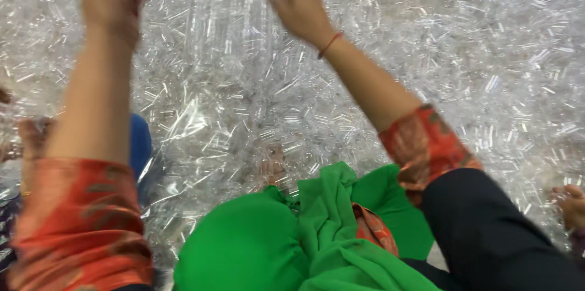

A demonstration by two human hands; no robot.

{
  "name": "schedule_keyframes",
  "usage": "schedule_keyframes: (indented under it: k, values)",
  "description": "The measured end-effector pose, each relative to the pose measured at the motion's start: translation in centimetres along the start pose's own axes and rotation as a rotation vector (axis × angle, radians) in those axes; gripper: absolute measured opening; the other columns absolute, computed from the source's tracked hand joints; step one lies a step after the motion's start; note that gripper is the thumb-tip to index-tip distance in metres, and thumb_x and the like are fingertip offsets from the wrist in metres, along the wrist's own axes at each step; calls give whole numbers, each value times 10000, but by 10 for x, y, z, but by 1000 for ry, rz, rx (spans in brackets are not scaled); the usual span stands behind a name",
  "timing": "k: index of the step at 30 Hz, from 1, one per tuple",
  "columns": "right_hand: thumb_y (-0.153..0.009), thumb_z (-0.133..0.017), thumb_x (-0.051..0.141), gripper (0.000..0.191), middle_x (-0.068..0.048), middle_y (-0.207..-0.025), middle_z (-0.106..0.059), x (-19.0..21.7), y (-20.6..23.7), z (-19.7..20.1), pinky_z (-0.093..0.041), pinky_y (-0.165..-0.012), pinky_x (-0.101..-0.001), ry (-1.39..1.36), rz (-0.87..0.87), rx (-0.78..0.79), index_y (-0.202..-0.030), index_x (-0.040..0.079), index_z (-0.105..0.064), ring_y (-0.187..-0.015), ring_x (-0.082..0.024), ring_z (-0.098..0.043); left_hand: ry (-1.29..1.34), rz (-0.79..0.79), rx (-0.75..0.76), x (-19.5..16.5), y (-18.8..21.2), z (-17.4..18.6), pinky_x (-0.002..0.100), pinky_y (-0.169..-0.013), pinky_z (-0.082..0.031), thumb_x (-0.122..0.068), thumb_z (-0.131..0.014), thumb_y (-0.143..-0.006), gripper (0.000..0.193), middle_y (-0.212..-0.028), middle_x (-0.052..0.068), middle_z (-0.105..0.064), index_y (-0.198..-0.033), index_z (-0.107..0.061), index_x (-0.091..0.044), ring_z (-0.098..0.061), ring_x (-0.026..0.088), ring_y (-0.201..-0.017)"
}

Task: The person sits on the floor and repeatedly picks up clear plastic tubes from a large pile, separates them by hand, and places them back down. The hands move quickly through the pile, handling multiple tubes at once.

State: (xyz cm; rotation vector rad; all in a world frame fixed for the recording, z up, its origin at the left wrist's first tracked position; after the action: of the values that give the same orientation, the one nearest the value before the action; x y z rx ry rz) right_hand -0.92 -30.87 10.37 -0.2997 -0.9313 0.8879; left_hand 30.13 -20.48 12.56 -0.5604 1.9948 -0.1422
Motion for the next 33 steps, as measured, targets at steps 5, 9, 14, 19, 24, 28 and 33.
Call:
schedule_keyframes:
  k: [5, 9, 14, 19, 24, 28, 33]
  values:
    - [-980, -689, 142, 270, -141, -1484, -584, -30, 87, -103, -459, -1111, -434, -137, -99, 300, -1245, 131, -742, -1311, -325, -609, -321, 373, -400, 92, 83, 75, 350, -797, -593, -175, -476, -988, 218, -920, 88, -711, -974, -655, -50, -686, 197, -834]
    - [-906, -675, 39, 524, -179, -1642, -339, -16, 123, -92, -508, -1047, -419, -130, 28, 367, -1417, 147, -623, -1344, -385, -573, -725, 211, -405, 67, 124, 67, 312, -788, -553, -87, -486, -932, 332, -1175, 112, -658, -1244, -589, -39, -643, 176, -965]
    - [-947, -716, 111, 513, -161, -1563, -426, 3, 187, -10, -561, -960, -387, -220, -145, 390, -1435, 141, -563, -1106, -276, -707, -1321, -80, -122, -11, 239, -28, 388, -945, -550, 34, -600, -924, 557, -1415, 190, -563, -1470, -494, 17, -614, 308, -1238]
    - [-957, -719, 72, 389, -170, -1405, -586, -1, 288, 47, -605, -894, -349, -301, -149, 271, -1337, 68, -635, -1084, -271, -717, -1804, -19, 17, -40, 390, -81, 485, -1087, -471, -116, -763, -929, 438, -1400, 195, -577, -1333, -604, -54, -564, 397, -1295]
    - [-927, -722, 29, 265, -139, -1305, -656, -7, 369, 67, -597, -817, -328, -162, -192, 178, -1187, 68, -697, -936, -231, -749, -2161, 3, 175, -46, 466, -86, 654, -1169, -292, -368, -791, -812, 624, -1490, 198, -526, -1359, -636, -109, -467, 431, -1393]
    - [-918, -742, 15, 229, -107, -1226, -695, -6, 391, 64, -589, -781, -323, -79, -229, 86, -1139, 75, -722, -868, -220, -753, -2128, -75, 105, -16, 449, -55, 748, -1068, -192, -532, -707, -618, 880, -1490, 283, -482, -1379, -645, -95, -409, 528, -1362]
    - [-897, -760, 34, 212, -99, -1187, -709, 6, 395, 58, -585, -761, -332, -24, -140, 91, -1101, 86, -732, -867, -215, -760, -2272, 472, 302, 34, 425, -27, 652, -1197, -298, -247, -639, -984, 230, -1368, 17, -690, -1188, -747, -234, -588, 311, -1340]
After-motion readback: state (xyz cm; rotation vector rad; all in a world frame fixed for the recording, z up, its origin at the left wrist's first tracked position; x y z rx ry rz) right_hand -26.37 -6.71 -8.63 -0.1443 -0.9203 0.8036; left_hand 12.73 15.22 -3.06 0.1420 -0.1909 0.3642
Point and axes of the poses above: each hand's wrist, its own y-axis away from the middle knuckle, its own z-axis out of the back of the hand, x = y × z, the point moved 4 cm from there along -y, towards the middle knuckle
